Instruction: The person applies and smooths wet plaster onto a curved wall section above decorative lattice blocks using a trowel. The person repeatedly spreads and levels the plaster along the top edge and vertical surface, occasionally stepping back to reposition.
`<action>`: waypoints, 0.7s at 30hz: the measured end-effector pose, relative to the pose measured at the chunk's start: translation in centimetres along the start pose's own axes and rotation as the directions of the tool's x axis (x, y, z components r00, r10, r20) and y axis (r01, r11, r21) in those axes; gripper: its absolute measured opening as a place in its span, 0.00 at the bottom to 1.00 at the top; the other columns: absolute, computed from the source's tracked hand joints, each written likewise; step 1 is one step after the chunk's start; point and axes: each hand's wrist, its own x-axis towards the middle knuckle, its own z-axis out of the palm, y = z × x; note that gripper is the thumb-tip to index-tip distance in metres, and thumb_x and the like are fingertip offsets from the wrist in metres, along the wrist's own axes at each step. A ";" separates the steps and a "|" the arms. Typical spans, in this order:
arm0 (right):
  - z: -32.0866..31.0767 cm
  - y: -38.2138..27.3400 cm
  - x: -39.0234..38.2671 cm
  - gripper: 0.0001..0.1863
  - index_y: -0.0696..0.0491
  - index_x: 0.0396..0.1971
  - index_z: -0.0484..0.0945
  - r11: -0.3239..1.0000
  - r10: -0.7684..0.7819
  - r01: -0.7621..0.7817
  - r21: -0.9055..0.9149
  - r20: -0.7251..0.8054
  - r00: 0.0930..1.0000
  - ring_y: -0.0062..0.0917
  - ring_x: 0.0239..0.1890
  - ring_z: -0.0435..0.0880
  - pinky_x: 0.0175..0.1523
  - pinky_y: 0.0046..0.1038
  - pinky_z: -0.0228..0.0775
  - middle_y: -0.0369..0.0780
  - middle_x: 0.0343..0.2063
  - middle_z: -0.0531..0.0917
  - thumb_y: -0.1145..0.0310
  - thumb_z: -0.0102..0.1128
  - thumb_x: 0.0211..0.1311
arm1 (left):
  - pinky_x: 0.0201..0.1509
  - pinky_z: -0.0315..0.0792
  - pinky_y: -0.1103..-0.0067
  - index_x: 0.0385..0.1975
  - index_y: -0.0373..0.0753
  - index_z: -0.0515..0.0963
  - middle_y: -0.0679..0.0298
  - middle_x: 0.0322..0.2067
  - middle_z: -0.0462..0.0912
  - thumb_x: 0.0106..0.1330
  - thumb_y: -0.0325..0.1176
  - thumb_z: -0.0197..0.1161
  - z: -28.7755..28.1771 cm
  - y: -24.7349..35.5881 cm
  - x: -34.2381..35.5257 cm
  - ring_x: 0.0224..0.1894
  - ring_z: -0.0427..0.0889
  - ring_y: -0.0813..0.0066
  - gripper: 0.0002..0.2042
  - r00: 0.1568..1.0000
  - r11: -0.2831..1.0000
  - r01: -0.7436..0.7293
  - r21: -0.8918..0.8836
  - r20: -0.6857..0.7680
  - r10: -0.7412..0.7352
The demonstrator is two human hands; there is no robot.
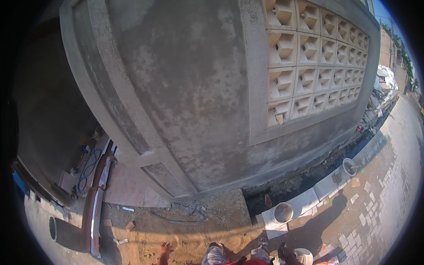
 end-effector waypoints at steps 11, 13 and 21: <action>0.2 -22.2 6.8 0.16 0.52 0.39 0.78 0.941 -0.327 0.313 0.124 0.117 0.938 0.37 0.29 0.82 0.26 0.41 0.76 0.42 0.31 0.81 0.63 0.66 0.50 | 0.26 0.79 0.73 0.46 0.33 0.74 0.54 0.31 0.82 0.69 0.35 0.54 16.0 8.7 1.3 0.26 0.83 0.65 0.13 0.985 0.972 -0.163 -0.171 0.025 0.170; 0.0 -22.6 7.2 0.17 0.53 0.39 0.79 0.927 -0.356 0.344 0.150 0.055 0.933 0.36 0.28 0.81 0.26 0.39 0.75 0.42 0.30 0.81 0.64 0.68 0.48 | 0.27 0.79 0.73 0.46 0.32 0.74 0.54 0.31 0.82 0.69 0.35 0.54 17.2 8.5 0.0 0.27 0.83 0.65 0.13 0.986 0.974 -0.154 -0.168 0.036 0.163; 5.9 -32.2 14.8 0.18 0.50 0.43 0.79 0.669 -0.562 0.591 -0.450 0.214 0.799 0.32 0.39 0.81 0.43 0.35 0.75 0.41 0.38 0.83 0.59 0.58 0.54 | 0.28 0.81 0.72 0.45 0.31 0.74 0.54 0.31 0.82 0.69 0.34 0.55 20.0 8.9 -4.8 0.28 0.83 0.66 0.13 0.986 0.986 -0.133 -0.096 0.087 0.142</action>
